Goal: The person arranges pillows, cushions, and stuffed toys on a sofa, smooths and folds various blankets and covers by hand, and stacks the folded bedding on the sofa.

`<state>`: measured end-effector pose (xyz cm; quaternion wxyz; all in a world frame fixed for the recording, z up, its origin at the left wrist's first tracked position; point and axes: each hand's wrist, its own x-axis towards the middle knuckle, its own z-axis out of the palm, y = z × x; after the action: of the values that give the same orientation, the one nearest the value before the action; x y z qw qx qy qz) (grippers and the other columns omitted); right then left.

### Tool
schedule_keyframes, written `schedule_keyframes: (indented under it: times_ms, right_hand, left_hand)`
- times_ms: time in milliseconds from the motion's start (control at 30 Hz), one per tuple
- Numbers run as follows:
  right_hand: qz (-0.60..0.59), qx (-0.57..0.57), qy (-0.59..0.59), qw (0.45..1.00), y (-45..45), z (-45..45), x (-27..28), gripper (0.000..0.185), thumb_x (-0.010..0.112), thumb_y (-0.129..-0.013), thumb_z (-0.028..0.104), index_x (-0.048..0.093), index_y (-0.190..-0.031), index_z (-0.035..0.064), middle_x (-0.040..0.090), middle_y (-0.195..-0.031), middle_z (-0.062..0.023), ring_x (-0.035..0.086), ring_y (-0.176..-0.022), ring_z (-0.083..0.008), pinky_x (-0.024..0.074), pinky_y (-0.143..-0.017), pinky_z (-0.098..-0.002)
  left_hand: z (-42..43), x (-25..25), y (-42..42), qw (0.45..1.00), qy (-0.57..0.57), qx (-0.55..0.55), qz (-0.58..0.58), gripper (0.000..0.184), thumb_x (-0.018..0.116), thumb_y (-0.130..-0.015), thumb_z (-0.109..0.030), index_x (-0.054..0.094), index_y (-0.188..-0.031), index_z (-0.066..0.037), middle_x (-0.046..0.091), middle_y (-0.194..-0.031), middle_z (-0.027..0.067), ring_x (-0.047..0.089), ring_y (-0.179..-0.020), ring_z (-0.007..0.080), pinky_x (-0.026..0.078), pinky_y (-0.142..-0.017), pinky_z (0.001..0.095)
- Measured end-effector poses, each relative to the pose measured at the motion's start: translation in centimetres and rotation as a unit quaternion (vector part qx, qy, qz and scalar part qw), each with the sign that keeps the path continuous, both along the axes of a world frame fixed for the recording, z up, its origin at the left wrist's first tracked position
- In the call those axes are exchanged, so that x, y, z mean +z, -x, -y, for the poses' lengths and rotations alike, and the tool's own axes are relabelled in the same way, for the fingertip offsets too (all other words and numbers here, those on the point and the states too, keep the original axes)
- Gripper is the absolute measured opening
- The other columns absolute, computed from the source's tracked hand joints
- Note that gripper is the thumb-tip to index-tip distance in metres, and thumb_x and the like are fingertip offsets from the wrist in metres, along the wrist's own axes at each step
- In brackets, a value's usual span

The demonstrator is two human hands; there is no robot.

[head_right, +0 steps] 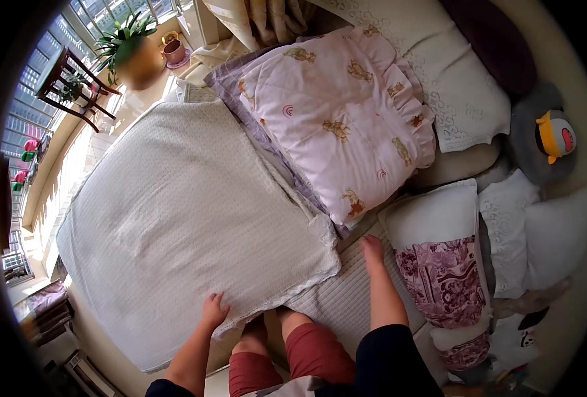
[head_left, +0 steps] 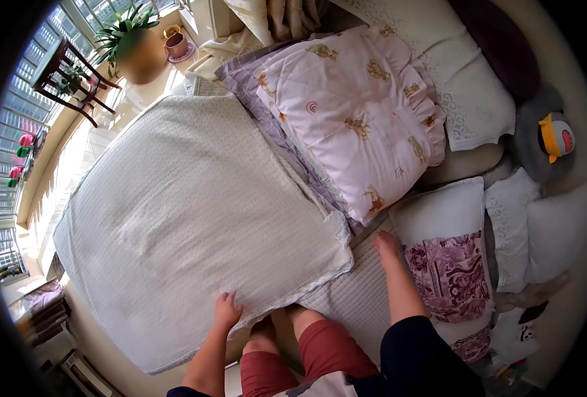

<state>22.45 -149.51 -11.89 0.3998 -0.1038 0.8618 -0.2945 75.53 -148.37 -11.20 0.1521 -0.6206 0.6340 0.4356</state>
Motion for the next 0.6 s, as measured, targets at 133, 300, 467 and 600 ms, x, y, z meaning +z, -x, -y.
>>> schedule_keyframes:
  times_ms: [133, 300, 467, 600]
  right_hand:
    - [0.191, -0.189, 0.166, 0.949, 2.3, 5.0, 0.4, 0.024, 0.057, -0.08, 0.016, 0.057, -0.102, 0.0054, 0.058, -0.085, -0.004, 0.055, -0.075, -0.0142, 0.0454, -0.067, -0.0274]
    - [0.172, -0.26, 0.163, 0.936, 5.3, 9.1, -3.2, 0.033, 0.051, -0.082, 0.023, 0.054, -0.111, 0.0064, 0.057, -0.102, -0.0073, 0.051, -0.093, -0.0199, 0.0434, -0.077, -0.0343]
    - [0.238, -0.254, 0.273, 0.897, 4.8, 13.2, 0.5, 0.046, 0.045, -0.087, 0.038, 0.048, -0.121, 0.0078, 0.052, -0.118, -0.0087, 0.047, -0.108, -0.0239, 0.0395, -0.09, -0.0372]
    - [0.383, -0.3, 0.435, 0.758, 4.5, 15.8, 3.9, 0.054, 0.044, -0.088, 0.047, 0.045, -0.124, 0.0068, 0.051, -0.12, -0.0085, 0.05, -0.108, -0.025, 0.0403, -0.092, -0.0388]
  left_hand:
    - [3.5, 1.7, 3.6, 0.985, -0.075, 0.139, -0.07, 0.058, 0.058, -0.08, -0.033, 0.045, -0.124, 0.001, 0.053, -0.117, 0.0241, 0.05, -0.11, 0.0332, 0.038, -0.094, 0.0364]
    - [11.2, 2.0, 11.2, 0.915, -0.135, 0.326, -0.195, 0.053, 0.054, -0.086, -0.033, 0.042, -0.127, -0.001, 0.056, -0.115, 0.0108, 0.053, -0.104, 0.0214, 0.041, -0.084, 0.0333]
    - [18.9, 4.7, 20.2, 0.873, -0.108, 0.374, -0.292, 0.05, 0.051, -0.087, -0.03, 0.042, -0.126, 0.001, 0.057, -0.113, 0.0122, 0.054, -0.105, 0.0183, 0.04, -0.087, 0.0311]
    - [23.7, 5.0, 23.3, 0.804, -0.135, 0.435, -0.383, 0.047, 0.047, -0.089, -0.031, 0.042, -0.127, -0.004, 0.055, -0.117, 0.0114, 0.053, -0.106, 0.0203, 0.04, -0.089, 0.0327]
